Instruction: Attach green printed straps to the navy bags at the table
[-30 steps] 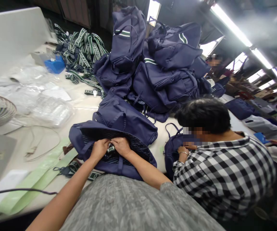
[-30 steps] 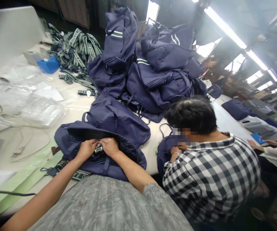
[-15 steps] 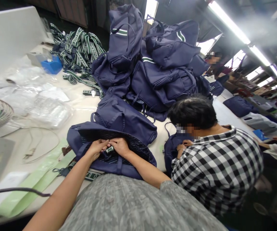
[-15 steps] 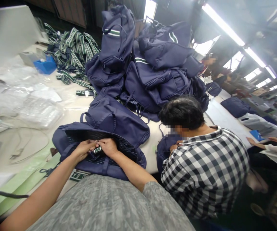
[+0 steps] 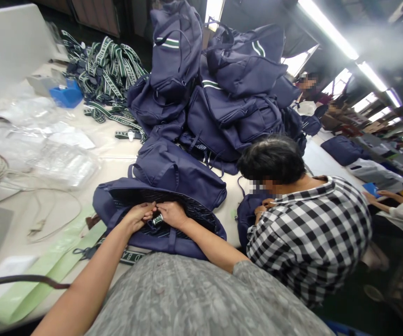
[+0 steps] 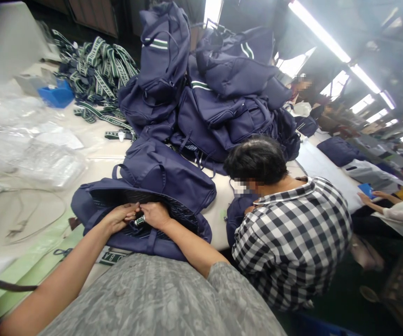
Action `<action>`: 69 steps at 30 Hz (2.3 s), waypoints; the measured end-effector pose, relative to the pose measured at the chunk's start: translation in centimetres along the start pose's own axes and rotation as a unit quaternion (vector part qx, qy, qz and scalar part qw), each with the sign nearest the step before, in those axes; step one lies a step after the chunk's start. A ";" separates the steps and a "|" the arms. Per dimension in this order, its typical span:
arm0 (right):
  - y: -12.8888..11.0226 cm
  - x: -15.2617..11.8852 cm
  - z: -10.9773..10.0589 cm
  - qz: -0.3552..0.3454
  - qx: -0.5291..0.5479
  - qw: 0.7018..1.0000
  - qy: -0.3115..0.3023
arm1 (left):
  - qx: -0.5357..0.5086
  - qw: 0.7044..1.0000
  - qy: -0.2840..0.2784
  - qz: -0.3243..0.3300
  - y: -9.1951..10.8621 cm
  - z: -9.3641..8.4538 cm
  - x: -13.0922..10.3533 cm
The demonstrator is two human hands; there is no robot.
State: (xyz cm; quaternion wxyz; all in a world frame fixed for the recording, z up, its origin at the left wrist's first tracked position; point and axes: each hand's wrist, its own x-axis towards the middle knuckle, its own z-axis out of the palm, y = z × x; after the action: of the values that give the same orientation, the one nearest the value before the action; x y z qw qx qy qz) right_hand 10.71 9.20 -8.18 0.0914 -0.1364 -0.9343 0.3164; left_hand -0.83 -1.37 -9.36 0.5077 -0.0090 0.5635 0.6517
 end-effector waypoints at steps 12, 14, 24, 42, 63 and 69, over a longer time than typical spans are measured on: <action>-0.1 0.4 0.3 0.098 0.075 0.991 0.056 | -0.002 1.000 0.018 0.001 0.1 0.1 0.4; -0.2 0.9 0.6 0.150 0.095 0.982 0.071 | -0.003 1.000 0.009 -0.009 0.2 0.1 0.5; -0.4 2.8 2.7 0.350 0.421 0.832 0.086 | 0.007 0.998 -0.028 -0.047 1.2 0.0 0.9; -0.8 1.9 2.3 0.373 0.424 0.807 0.171 | 0.048 0.998 -0.027 -0.020 -0.3 -1.3 -1.1; -1.4 1.6 0.7 0.118 0.368 0.918 0.088 | 0.283 0.941 0.053 0.180 -0.7 -0.8 -3.6; -1.2 1.9 -0.5 0.102 0.146 0.980 0.083 | 0.266 0.934 0.105 0.213 -1.2 -1.5 -2.8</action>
State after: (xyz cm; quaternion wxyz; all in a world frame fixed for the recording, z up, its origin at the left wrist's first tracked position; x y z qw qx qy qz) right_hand 8.75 9.15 -6.84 0.1544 -0.2420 -0.8482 0.4452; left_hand 0.46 -4.47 -9.14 0.2786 0.1777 0.7551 0.5663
